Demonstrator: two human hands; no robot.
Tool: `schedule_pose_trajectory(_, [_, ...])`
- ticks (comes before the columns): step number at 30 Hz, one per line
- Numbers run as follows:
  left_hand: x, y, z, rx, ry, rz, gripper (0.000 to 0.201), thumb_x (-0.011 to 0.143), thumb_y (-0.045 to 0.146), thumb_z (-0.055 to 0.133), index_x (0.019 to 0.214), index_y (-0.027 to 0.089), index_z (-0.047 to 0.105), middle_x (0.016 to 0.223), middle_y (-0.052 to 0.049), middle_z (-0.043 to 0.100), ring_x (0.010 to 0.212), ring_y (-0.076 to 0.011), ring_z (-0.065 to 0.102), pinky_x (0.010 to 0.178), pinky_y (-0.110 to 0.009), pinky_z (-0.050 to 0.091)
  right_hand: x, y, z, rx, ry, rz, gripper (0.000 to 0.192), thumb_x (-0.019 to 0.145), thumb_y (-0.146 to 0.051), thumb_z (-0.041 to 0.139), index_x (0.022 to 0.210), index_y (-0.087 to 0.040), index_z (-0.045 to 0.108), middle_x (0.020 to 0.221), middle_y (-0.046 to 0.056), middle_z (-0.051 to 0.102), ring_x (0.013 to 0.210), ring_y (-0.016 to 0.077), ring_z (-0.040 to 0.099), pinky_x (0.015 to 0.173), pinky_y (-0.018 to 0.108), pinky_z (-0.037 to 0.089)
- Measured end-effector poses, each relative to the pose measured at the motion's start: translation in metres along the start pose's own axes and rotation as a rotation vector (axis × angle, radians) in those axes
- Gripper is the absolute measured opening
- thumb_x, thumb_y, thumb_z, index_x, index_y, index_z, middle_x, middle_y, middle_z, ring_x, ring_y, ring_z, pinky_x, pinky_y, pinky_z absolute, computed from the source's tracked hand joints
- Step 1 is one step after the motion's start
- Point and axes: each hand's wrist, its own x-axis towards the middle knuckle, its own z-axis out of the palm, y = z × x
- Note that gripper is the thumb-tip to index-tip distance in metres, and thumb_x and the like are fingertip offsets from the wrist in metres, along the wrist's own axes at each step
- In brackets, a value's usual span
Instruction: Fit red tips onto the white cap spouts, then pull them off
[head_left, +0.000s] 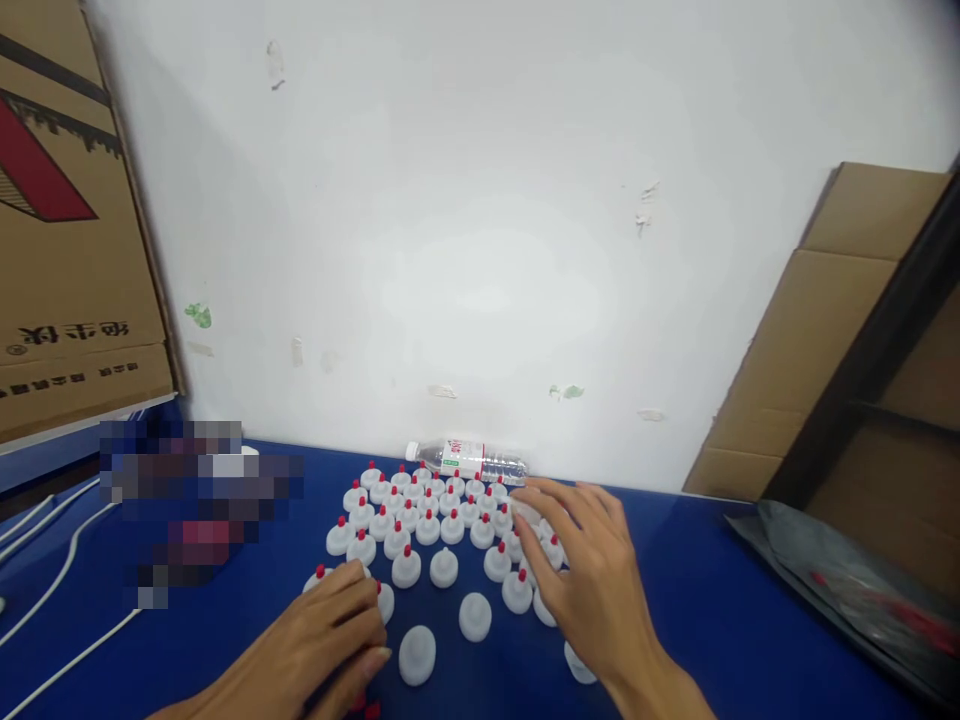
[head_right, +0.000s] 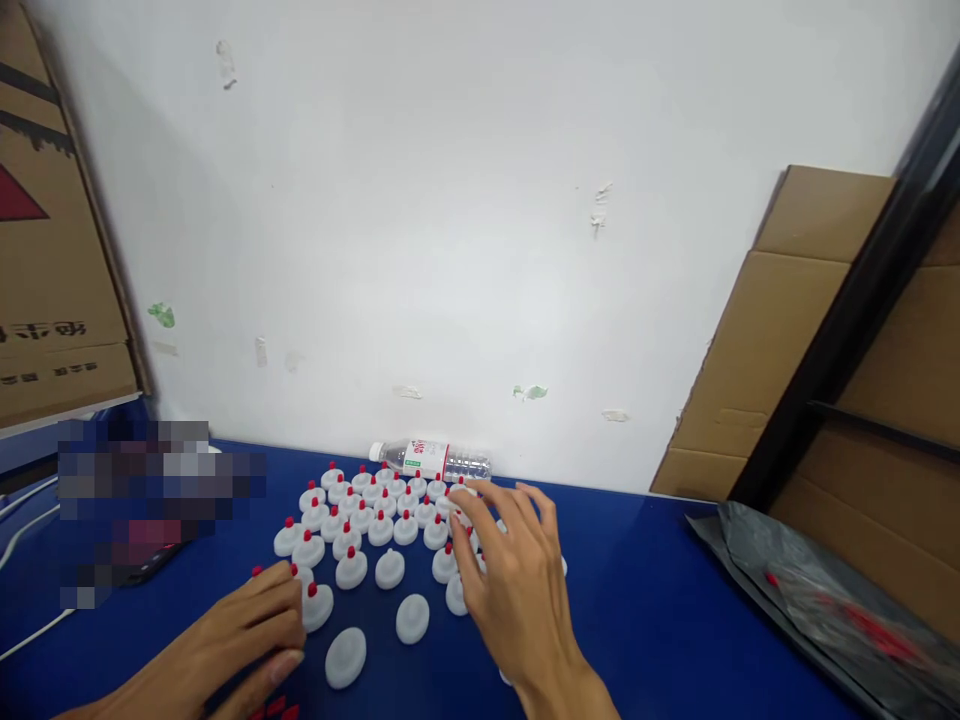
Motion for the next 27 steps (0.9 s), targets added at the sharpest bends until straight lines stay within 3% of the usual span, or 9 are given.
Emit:
schedule_pose_trajectory(5, [0.01,0.012,-0.002,-0.067,-0.041,-0.057,0.02,0.099,0.015,0.049,0.086,0.026,0.058,0.089,0.001,0.069,0.084,-0.0147,0.067,0.089,-0.016,0.055,-0.012,-0.013,0.016,0.129,-0.156,0.04,0.013,0.101,-0.018,0.056,0.1,-0.025,0.066,0.109,0.001,0.074,0.105,0.0203,0.069,0.11,0.047,0.032])
schedule_pose_trajectory(8, [0.01,0.016,-0.004,-0.06,-0.047,-0.06,0.019,0.094,0.01,0.052,0.088,0.026,0.059,0.089,0.001,0.068,0.085,-0.0148,0.067,0.095,-0.019,0.054,-0.016,-0.018,0.021,0.147,-0.207,0.048,0.01,0.101,-0.022,0.058,0.097,-0.025,0.067,0.111,0.003,0.07,0.103,0.0226,0.065,0.101,0.046,0.039])
schedule_pose_trajectory(13, [0.01,0.017,-0.005,-0.066,-0.094,-0.08,0.027,0.084,0.006,0.059,0.101,0.028,0.061,0.091,0.002,0.068,0.087,-0.0162,0.067,0.099,-0.024,0.054,-0.023,-0.015,0.028,0.168,-0.247,0.03,0.019,0.105,-0.025,0.053,0.094,-0.025,0.069,0.089,0.001,0.066,0.083,0.0208,0.061,0.086,0.043,0.044])
schedule_pose_trajectory(20, [0.013,0.014,-0.002,-0.061,-0.154,-0.102,0.019,0.083,0.007,0.061,0.09,0.025,0.059,0.088,0.003,0.067,0.084,-0.0169,0.063,0.079,-0.021,0.056,-0.022,-0.012,0.027,0.115,-0.28,0.066,0.021,0.106,-0.027,0.049,0.102,-0.026,0.07,0.097,0.001,0.071,0.092,0.0223,0.063,0.1,0.049,0.039])
schedule_pose_trajectory(27, [0.015,0.012,0.001,-0.063,-0.153,-0.063,0.018,0.082,0.008,0.064,0.087,0.024,0.06,0.085,0.003,0.068,0.08,-0.0168,0.063,0.079,-0.021,0.056,-0.032,-0.009,0.033,-0.008,-0.32,0.028,0.038,0.109,-0.033,0.038,0.092,-0.027,0.072,0.079,0.001,0.071,0.095,0.027,0.065,0.109,0.062,0.03])
